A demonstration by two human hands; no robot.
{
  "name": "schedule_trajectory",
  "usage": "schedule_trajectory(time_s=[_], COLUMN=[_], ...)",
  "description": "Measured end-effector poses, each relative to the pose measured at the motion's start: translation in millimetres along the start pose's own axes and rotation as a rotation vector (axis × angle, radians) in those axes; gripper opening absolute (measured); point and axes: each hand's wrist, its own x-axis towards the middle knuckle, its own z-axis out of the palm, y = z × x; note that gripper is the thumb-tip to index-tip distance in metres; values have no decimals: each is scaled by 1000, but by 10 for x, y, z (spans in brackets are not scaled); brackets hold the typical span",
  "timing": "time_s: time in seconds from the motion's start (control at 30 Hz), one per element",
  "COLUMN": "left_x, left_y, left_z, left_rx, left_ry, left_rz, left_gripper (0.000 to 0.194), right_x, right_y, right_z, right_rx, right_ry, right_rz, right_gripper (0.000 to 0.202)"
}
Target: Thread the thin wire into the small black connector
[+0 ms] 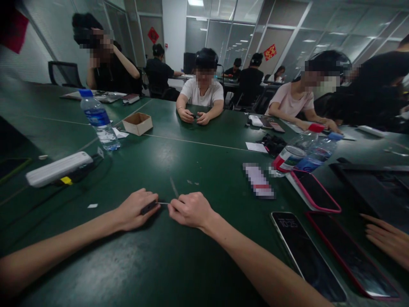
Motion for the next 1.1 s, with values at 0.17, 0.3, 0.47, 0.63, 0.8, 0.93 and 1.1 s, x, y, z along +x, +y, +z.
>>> schedule_trajectory(time_s=[0.17, 0.3, 0.47, 0.63, 0.8, 0.93, 1.1], left_x=[23, 52, 51, 47, 41, 38, 33], left_y=[4, 1, 3, 11, 26, 45, 67], left_z=[0, 10, 6, 2, 7, -1, -29], left_rx=[12, 37, 49, 76, 109, 141, 150], left_ry=[5, 0, 5, -6, -19, -30, -37], left_rz=[-11, -49, -45, -38, -49, -50, -39], left_gripper=[26, 26, 26, 26, 27, 27, 27], right_x=[7, 27, 34, 50, 51, 39, 24], right_y=[-18, -33, 37, 21, -20, -61, -30], right_z=[-45, -55, -8, -19, -51, -68, -57], right_rx=[28, 53, -24, -30, -59, -98, -76], right_ry=[5, 2, -4, -79, -132, -129, -115], right_rz=[-160, -273, 8, 66, 72, 66, 24], right_gripper=[27, 28, 27, 30, 31, 31, 30])
